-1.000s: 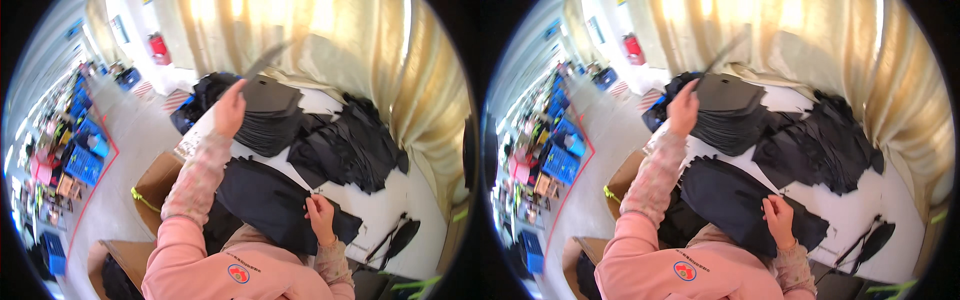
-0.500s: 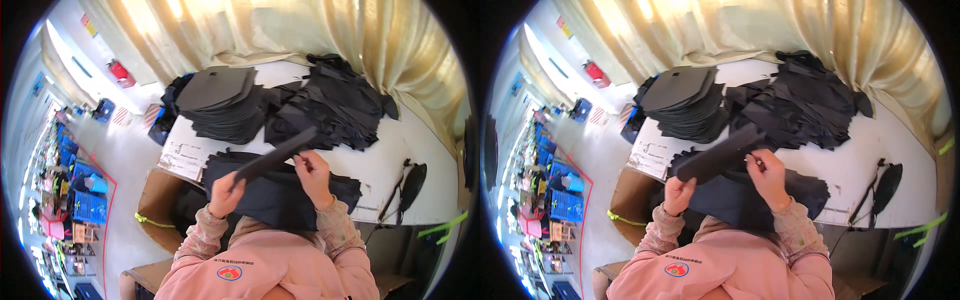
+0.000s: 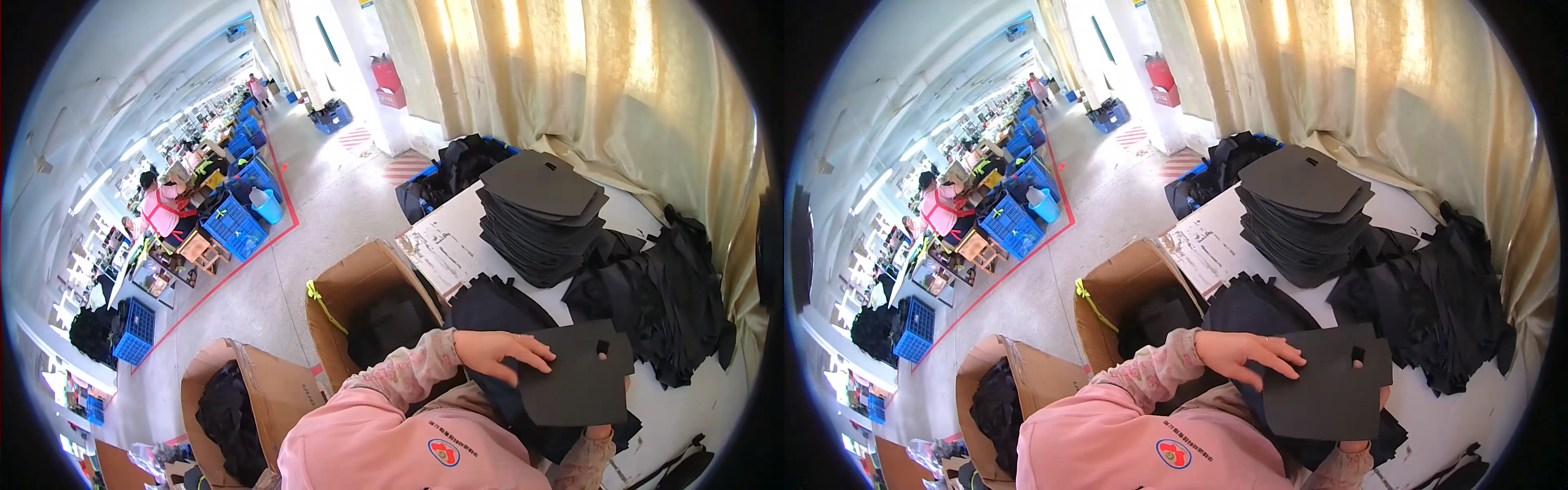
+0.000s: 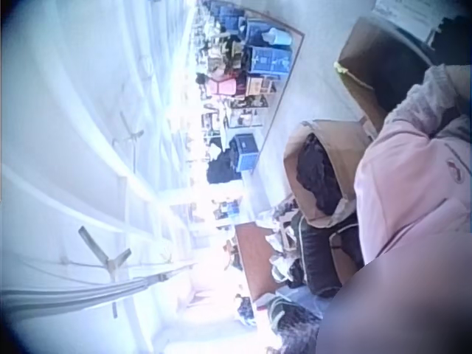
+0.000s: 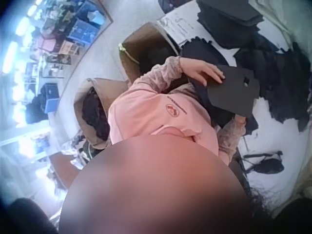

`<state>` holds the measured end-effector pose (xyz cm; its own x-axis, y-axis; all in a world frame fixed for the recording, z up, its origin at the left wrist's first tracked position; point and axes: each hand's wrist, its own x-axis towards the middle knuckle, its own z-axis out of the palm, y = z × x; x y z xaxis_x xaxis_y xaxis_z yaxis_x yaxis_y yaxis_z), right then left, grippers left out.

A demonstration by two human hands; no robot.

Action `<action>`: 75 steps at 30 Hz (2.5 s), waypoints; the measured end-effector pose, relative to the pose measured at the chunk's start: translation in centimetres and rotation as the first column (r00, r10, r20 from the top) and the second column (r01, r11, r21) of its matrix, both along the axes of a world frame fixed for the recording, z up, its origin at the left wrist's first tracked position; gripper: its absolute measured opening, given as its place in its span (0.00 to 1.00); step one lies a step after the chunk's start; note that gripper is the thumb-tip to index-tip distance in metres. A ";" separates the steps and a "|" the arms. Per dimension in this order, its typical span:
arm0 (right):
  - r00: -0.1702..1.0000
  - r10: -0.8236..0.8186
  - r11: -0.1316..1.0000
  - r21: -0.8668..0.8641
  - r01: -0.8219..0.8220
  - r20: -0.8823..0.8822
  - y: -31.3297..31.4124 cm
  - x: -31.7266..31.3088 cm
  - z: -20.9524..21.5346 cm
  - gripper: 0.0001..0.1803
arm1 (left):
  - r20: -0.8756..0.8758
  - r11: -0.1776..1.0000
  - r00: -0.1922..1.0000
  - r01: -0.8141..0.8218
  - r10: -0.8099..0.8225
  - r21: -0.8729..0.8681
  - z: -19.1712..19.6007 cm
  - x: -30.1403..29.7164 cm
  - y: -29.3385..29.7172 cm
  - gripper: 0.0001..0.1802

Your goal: Sorting and stacking black fabric panels from a pile on a workbench.

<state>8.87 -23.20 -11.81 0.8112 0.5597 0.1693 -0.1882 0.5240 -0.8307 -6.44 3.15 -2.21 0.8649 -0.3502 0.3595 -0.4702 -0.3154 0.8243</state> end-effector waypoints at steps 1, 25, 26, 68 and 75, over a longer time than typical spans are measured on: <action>0.997 -0.024 0.997 -0.071 0.030 0.078 0.5 -0.5 1.6 0.13 | -0.052 0.996 0.995 0.083 -0.084 -0.020 0.7 0.2 0.3 0.33; 0.874 0.486 0.752 -0.494 -0.436 -0.032 -3.2 -0.2 12.1 0.26 | 0.600 0.939 0.782 -0.314 0.169 0.144 3.1 7.0 -5.6 0.08; 0.847 0.532 0.704 -0.568 -0.426 0.025 -3.0 -0.1 12.6 0.28 | 0.539 0.966 0.823 -0.251 0.179 0.064 3.5 7.2 -5.4 0.08; 0.502 0.451 0.376 -0.667 0.643 0.738 -8.5 -1.7 7.9 0.35 | -0.677 0.801 0.544 0.587 -0.496 -0.115 -4.7 18.1 -11.2 0.33; 0.462 0.433 0.388 -0.623 0.679 0.774 -8.3 -2.2 8.1 0.33 | -0.659 0.794 0.597 0.609 -0.457 0.001 -3.5 17.6 -11.2 0.37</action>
